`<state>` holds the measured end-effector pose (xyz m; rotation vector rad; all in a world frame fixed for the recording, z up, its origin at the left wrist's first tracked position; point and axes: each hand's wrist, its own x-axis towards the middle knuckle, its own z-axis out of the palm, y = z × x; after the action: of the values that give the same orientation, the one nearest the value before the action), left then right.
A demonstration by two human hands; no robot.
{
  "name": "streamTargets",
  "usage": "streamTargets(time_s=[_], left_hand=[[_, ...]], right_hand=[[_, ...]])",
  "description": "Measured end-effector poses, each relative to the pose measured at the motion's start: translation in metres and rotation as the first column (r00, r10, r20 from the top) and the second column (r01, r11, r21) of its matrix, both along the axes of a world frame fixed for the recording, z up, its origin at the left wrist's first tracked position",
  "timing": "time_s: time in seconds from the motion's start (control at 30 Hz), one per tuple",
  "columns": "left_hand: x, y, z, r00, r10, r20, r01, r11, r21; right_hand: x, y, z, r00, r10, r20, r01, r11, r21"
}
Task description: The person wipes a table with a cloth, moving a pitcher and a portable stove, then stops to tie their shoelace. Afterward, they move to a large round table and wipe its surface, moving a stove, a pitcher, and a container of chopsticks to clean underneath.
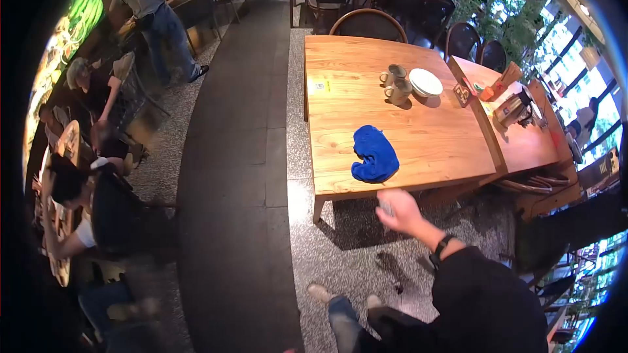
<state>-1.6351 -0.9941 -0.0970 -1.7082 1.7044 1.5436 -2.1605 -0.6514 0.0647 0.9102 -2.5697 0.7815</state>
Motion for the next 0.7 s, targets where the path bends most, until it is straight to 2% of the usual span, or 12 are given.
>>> streamTargets(time_s=[0.03, 0.07, 0.1, 0.13, 0.2, 0.27, 0.3, 0.47, 0.53, 0.57, 0.67, 0.7], left_hand=[[-0.015, -0.010, 0.021, 0.998, -0.026, -0.062, 0.029, 0.999, 0.043], [-0.031, -0.017, 0.042, 0.991, -0.055, -0.119, 0.066, 0.994, 0.091], [-0.054, -0.018, 0.057, 0.958, 0.075, -0.276, -0.028, 0.985, 0.171], [-0.083, -0.028, 0.076, 0.884, 0.205, -0.420, -0.103, 0.962, 0.253], [-0.138, -0.042, 0.119, 0.895, 0.095, -0.435, -0.027, 0.987, 0.160], [-0.192, -0.062, 0.154, 0.871, 0.003, -0.491, 0.051, 0.994, 0.098], [-0.217, -0.074, 0.171, 0.843, -0.089, -0.530, 0.128, 0.991, 0.037], [-0.357, -0.123, 0.243, 0.713, -0.363, -0.600, 0.339, 0.927, -0.158], [-0.406, -0.138, 0.255, 0.676, -0.438, -0.592, 0.391, 0.895, -0.215], [-0.429, -0.146, 0.257, 0.646, -0.477, -0.596, 0.446, 0.870, -0.213], [-0.488, -0.178, 0.259, 0.603, -0.570, -0.558, 0.556, 0.802, -0.218], [-0.501, -0.188, 0.260, 0.602, -0.582, -0.546, 0.567, 0.794, -0.221]], right_hand=[[-0.018, 0.002, 0.006, 0.995, -0.078, -0.059, 0.079, 0.997, 0.014], [-0.036, 0.005, 0.006, 0.984, -0.151, 0.093, 0.149, 0.988, 0.030], [-0.050, 0.003, 0.011, 0.980, -0.193, 0.041, 0.186, 0.974, 0.128], [-0.061, -0.001, 0.010, 0.950, -0.280, 0.138, 0.249, 0.946, 0.207], [-0.081, -0.009, 0.014, 0.917, -0.342, 0.206, 0.287, 0.923, 0.256], [-0.088, -0.029, 0.017, 0.810, -0.512, 0.287, 0.396, 0.838, 0.377], [-0.088, -0.041, 0.019, 0.805, -0.559, 0.199, 0.459, 0.799, 0.389], [-0.115, -0.079, 0.032, 0.787, -0.616, -0.044, 0.571, 0.699, 0.430], [-0.134, -0.079, 0.011, 0.756, -0.655, -0.019, 0.542, 0.610, 0.578], [-0.140, -0.075, 0.000, 0.763, -0.646, -0.028, 0.535, 0.607, 0.587], [-0.157, -0.057, -0.028, 0.841, -0.535, -0.082, 0.494, 0.695, 0.523], [-0.158, -0.055, -0.017, 0.847, -0.530, 0.036, 0.465, 0.773, 0.431]])
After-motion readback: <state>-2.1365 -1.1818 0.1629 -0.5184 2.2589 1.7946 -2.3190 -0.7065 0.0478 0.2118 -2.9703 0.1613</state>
